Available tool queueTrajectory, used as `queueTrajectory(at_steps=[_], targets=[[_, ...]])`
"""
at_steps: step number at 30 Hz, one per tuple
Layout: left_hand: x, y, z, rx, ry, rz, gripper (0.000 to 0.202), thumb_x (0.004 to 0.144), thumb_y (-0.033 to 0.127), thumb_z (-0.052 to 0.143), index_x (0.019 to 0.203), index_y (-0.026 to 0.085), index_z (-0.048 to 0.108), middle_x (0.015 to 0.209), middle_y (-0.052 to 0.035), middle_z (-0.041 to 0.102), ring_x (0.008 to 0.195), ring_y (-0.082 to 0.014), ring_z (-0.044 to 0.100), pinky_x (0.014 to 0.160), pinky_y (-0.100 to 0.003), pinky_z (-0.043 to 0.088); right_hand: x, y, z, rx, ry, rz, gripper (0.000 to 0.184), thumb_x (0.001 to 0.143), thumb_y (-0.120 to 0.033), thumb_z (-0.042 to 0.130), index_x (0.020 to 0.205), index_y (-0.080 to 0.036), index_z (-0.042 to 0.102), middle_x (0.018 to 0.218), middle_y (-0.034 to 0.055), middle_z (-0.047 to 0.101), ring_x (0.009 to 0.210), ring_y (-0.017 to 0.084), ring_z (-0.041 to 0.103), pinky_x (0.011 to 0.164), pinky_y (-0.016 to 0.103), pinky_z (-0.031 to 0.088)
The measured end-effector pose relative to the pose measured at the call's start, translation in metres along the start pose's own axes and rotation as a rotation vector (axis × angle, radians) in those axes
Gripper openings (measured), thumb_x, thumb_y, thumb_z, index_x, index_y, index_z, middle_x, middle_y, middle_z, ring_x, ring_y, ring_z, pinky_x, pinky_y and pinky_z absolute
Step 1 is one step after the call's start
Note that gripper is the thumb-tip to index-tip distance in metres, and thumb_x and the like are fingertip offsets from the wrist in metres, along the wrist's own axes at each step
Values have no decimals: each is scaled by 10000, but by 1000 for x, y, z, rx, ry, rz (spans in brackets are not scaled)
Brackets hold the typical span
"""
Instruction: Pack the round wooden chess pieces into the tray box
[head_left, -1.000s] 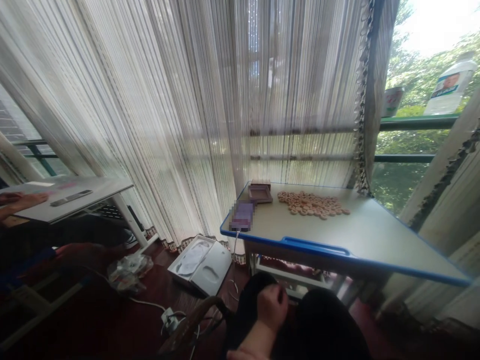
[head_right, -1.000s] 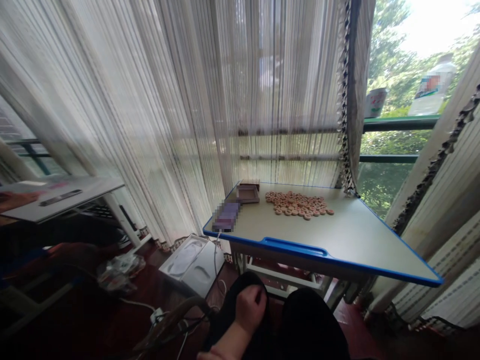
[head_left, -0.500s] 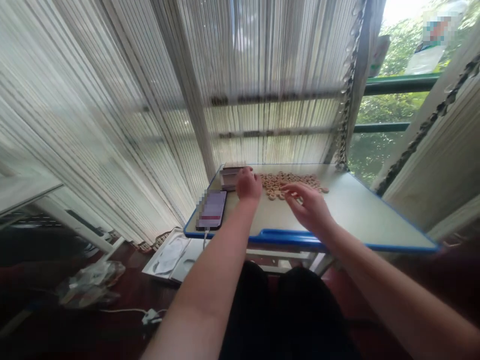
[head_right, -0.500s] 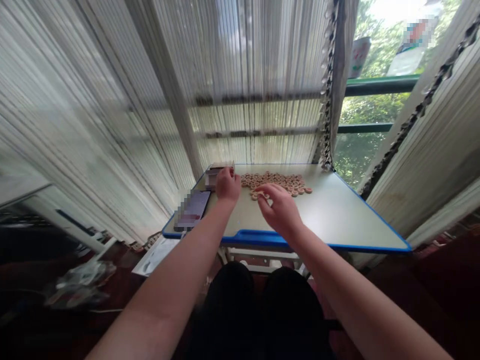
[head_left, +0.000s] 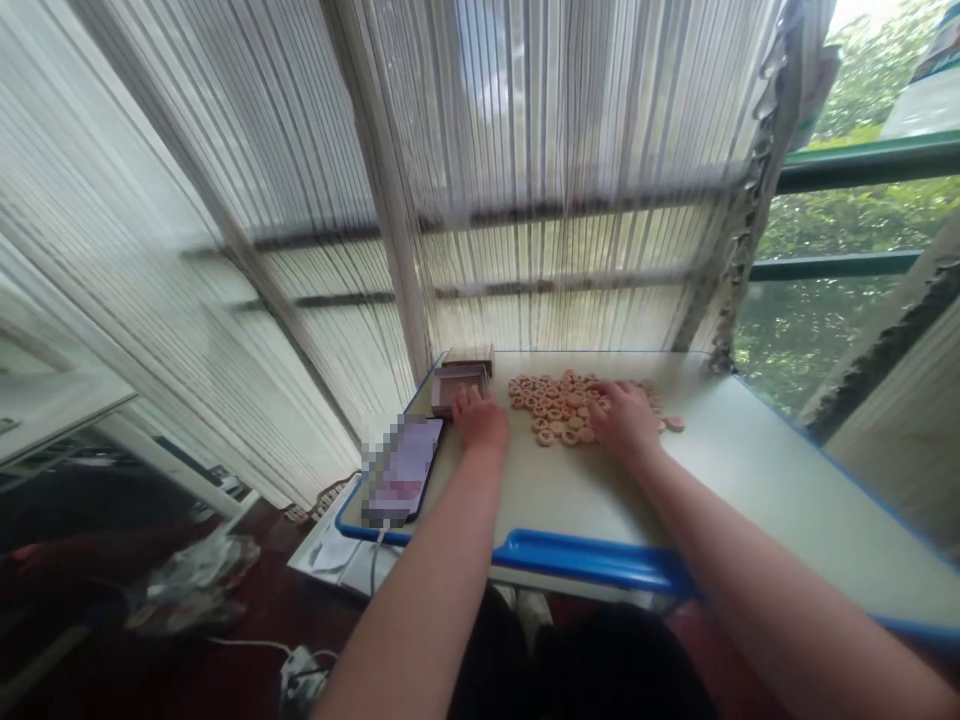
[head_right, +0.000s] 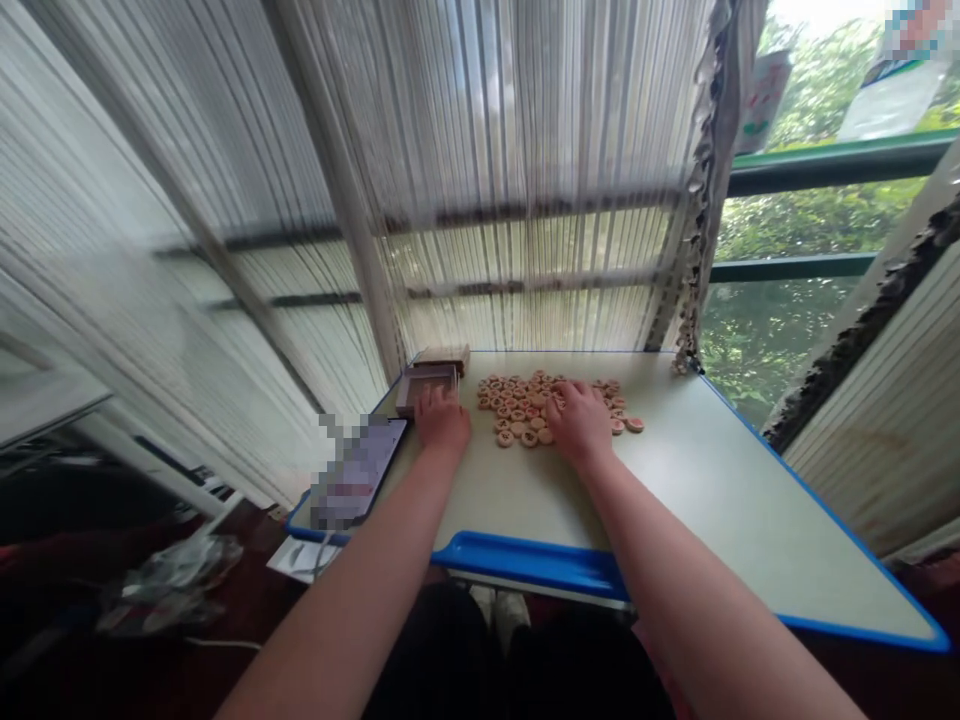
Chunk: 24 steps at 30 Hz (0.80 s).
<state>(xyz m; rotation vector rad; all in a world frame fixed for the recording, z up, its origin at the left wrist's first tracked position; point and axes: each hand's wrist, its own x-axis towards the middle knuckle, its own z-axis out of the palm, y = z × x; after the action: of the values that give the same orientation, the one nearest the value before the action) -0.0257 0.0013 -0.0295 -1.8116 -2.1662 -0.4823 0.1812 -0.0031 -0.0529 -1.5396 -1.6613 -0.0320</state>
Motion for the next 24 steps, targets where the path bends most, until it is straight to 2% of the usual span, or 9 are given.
queueTrajectory(at_steps=[3,6,8,12,16,19,22,24], targets=[[1,1,-1,25,-8,-9,313,847,127,385,1019,160,644,1074,-137,619,1175,-280,448,1033,-452,256,-3,-7,0,21,-97,-35,266,779,-306,491,935,-189,672,946,90,632,921,255,512,831,369,394],[2,-1,-3,23,-28,38,333,847,81,345,936,147,659,877,-111,673,946,-206,589,1025,-388,269,-7,-12,0,70,-120,-39,259,783,-324,494,917,-190,671,928,83,633,916,252,513,827,365,398],[2,-3,-5,23,-17,60,327,829,60,359,894,140,669,770,-96,679,814,-173,619,1017,-343,279,-8,-13,1,97,-119,-53,254,786,-327,492,903,-188,670,919,80,635,905,248,517,828,365,400],[0,-2,-7,-43,149,122,286,828,81,403,853,156,678,726,-71,678,740,-160,617,980,-326,318,-6,-13,-1,155,-96,-73,247,791,-320,493,901,-182,665,921,88,633,920,247,523,842,373,404],[-8,5,-12,-151,311,325,224,859,155,443,855,152,667,765,-73,687,781,-186,611,836,-338,392,-1,-11,-12,255,-40,-68,273,791,-346,495,918,-169,659,929,100,627,923,245,540,863,394,402],[-19,10,-21,-240,426,536,222,881,182,437,889,150,656,812,-71,697,834,-188,607,787,-341,392,0,-13,-23,494,-125,73,331,800,-425,493,942,-169,647,935,93,638,871,222,575,828,383,431],[-35,16,-33,-311,482,790,213,890,187,436,929,155,642,915,-64,699,861,-163,596,789,-325,393,-1,-21,-28,905,-261,355,401,781,-482,518,1029,-179,601,982,86,636,837,196,603,763,341,469],[-45,20,-41,-316,486,992,205,888,176,438,959,157,630,999,-57,687,891,-154,584,785,-316,398,-2,-29,-29,1152,-281,502,417,745,-437,577,1075,-182,564,952,71,633,784,170,608,722,306,478]])
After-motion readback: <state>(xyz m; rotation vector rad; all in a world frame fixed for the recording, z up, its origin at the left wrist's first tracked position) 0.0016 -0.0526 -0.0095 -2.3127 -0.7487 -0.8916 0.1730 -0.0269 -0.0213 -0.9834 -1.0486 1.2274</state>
